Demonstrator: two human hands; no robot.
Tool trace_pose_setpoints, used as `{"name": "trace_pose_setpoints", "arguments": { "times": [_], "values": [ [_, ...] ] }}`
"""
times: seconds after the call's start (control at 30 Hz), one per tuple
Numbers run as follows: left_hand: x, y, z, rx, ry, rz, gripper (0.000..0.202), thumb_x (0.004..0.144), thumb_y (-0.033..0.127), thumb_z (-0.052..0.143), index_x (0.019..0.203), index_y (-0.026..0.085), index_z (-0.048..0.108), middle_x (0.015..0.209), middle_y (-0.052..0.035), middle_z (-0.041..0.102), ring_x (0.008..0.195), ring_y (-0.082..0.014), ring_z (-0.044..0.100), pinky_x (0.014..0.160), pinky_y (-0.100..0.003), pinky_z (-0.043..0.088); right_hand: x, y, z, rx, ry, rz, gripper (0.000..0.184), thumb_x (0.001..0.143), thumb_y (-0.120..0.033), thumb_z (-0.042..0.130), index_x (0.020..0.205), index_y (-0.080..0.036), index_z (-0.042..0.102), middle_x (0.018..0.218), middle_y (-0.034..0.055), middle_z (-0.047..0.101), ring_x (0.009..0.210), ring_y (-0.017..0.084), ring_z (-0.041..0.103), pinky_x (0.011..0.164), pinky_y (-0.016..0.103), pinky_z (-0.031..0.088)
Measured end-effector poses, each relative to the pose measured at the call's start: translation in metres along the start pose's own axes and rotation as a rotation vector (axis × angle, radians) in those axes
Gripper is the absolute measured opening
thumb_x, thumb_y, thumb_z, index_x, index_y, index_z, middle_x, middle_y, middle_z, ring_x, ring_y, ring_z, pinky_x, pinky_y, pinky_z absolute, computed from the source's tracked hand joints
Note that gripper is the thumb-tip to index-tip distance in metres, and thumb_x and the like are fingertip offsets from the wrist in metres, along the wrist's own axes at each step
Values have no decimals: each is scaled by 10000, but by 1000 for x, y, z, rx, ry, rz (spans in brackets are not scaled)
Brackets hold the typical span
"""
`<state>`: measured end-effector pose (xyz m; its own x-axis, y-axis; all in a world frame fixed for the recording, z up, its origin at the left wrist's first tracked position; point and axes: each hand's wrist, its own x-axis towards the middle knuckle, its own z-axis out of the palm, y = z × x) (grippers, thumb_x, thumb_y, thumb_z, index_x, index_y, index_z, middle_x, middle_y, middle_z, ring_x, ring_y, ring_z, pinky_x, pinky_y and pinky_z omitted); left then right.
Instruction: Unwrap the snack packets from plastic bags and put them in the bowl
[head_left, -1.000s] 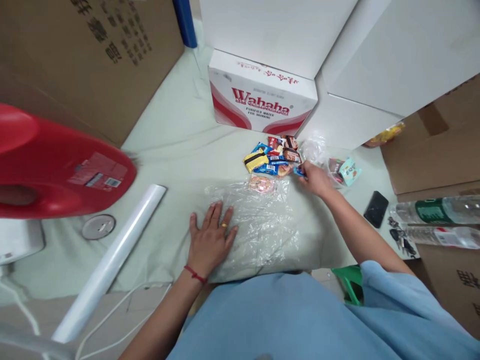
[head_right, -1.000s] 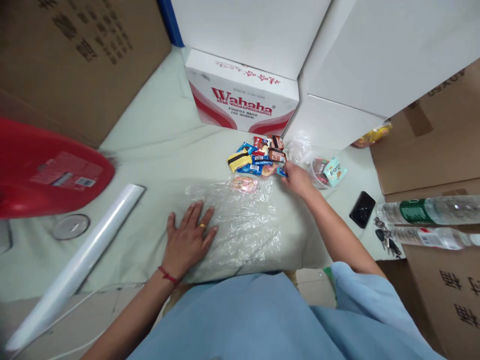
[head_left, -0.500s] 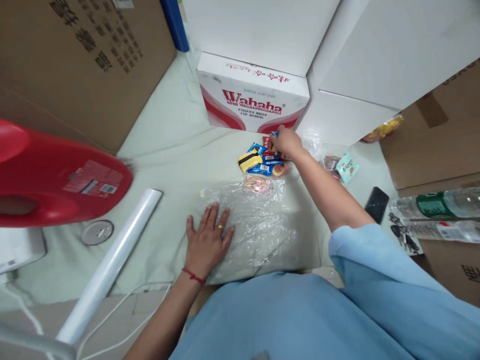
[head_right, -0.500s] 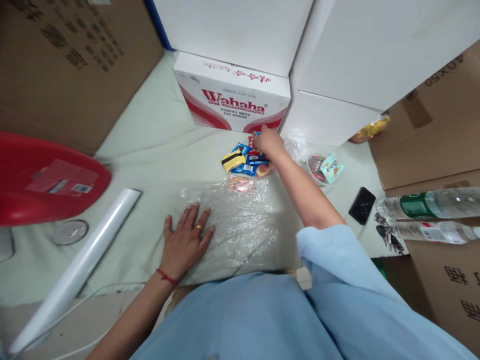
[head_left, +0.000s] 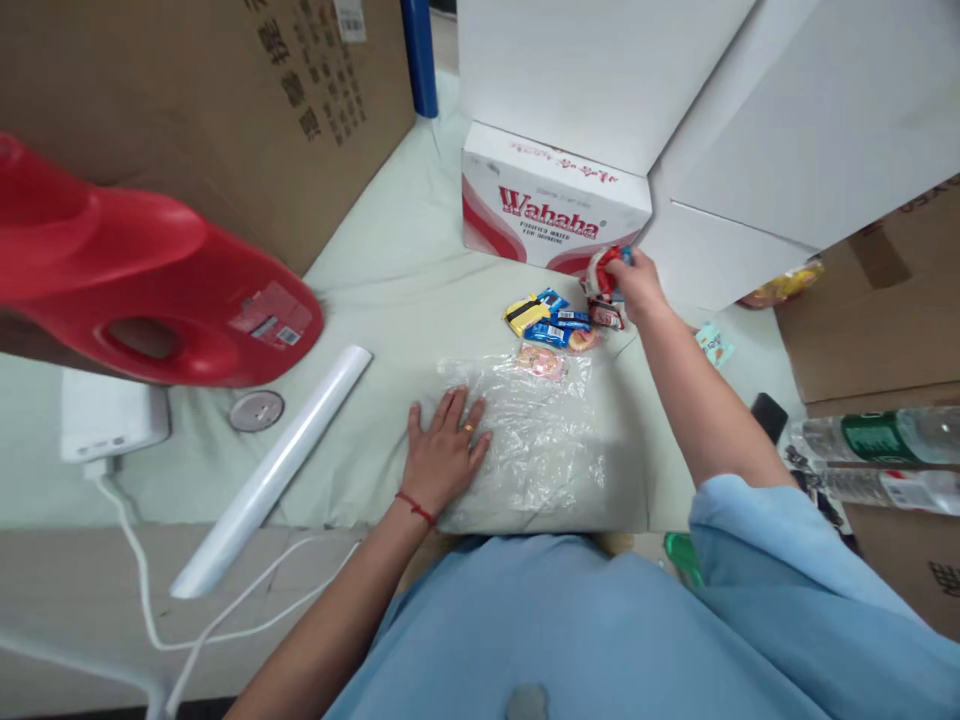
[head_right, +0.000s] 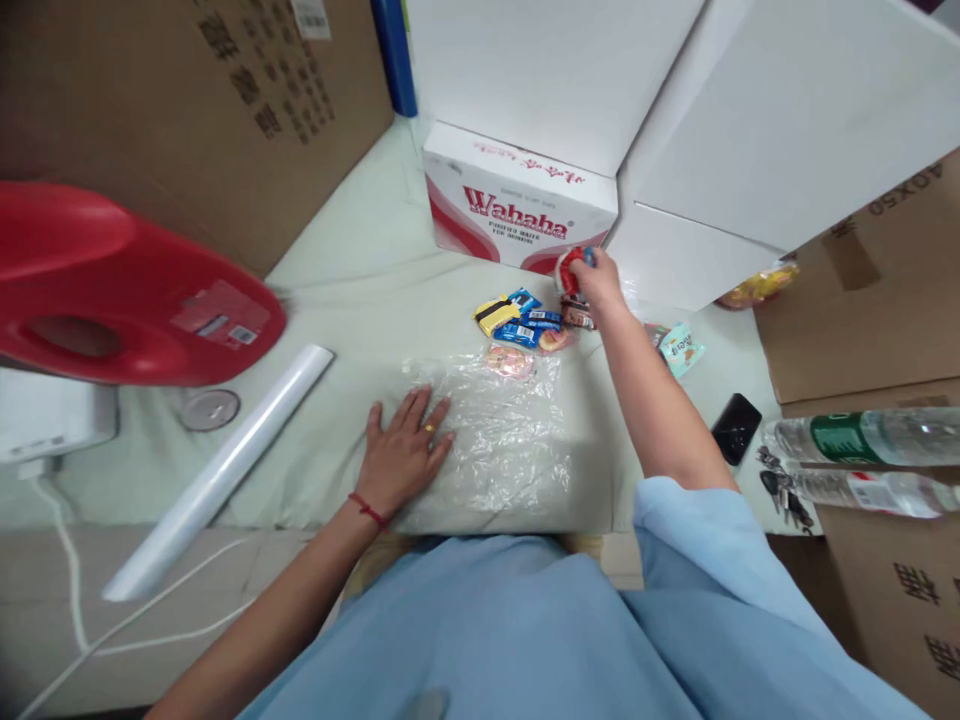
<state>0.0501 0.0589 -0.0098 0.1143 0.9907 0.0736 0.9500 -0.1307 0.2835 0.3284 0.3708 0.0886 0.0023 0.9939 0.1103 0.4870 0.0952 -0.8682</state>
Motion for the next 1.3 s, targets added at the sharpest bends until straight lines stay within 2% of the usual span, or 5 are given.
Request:
{"name": "trace_pose_setpoints", "arguments": {
  "times": [0.1, 0.2, 0.33, 0.57, 1.3],
  "values": [
    [1, 1, 0, -10, -7, -8, 578, 1061, 460, 403, 1589, 235, 477, 1720, -152, 342, 1589, -326, 349, 1285, -711, 35, -42, -14, -23, 284, -166, 88, 350, 712, -356, 703, 1011, -180, 660, 945, 30, 737, 860, 198, 679, 841, 341, 567],
    [1, 2, 0, -18, -15, -12, 584, 1063, 465, 393, 1598, 242, 461, 1727, -145, 327, 1595, -324, 336, 1283, -715, 32, -93, -30, -26, 212, -558, 94, 435, 686, -289, 741, 1107, -188, 711, 969, 31, 757, 871, 201, 689, 842, 339, 564],
    [1, 1, 1, -17, -15, -12, 583, 1062, 467, 394, 1600, 253, 458, 1730, -138, 320, 1599, -322, 330, 1283, -714, 32, -149, -44, 2, -152, -970, -224, 484, 807, -260, 692, 1288, -211, 707, 1148, 54, 756, 1034, 232, 698, 977, 389, 537],
    [1, 1, 2, -11, -4, -15, 574, 1056, 456, 402, 1596, 273, 468, 1729, -133, 324, 1595, -329, 339, 1283, -711, 41, -200, -36, 53, -547, -840, -612, 637, 899, -317, 786, 1478, -167, 568, 1371, 184, 649, 1250, 337, 594, 1094, 505, 473],
    [3, 3, -4, 15, -52, -48, 634, 1051, 484, 365, 1640, 250, 386, 1725, -139, 340, 1588, -329, 349, 1284, -695, 49, -234, 2, 49, -539, -709, -550, 578, 916, -144, 691, 1481, -206, 586, 1384, 148, 663, 1226, 315, 568, 1036, 473, 483]
  ]
}}
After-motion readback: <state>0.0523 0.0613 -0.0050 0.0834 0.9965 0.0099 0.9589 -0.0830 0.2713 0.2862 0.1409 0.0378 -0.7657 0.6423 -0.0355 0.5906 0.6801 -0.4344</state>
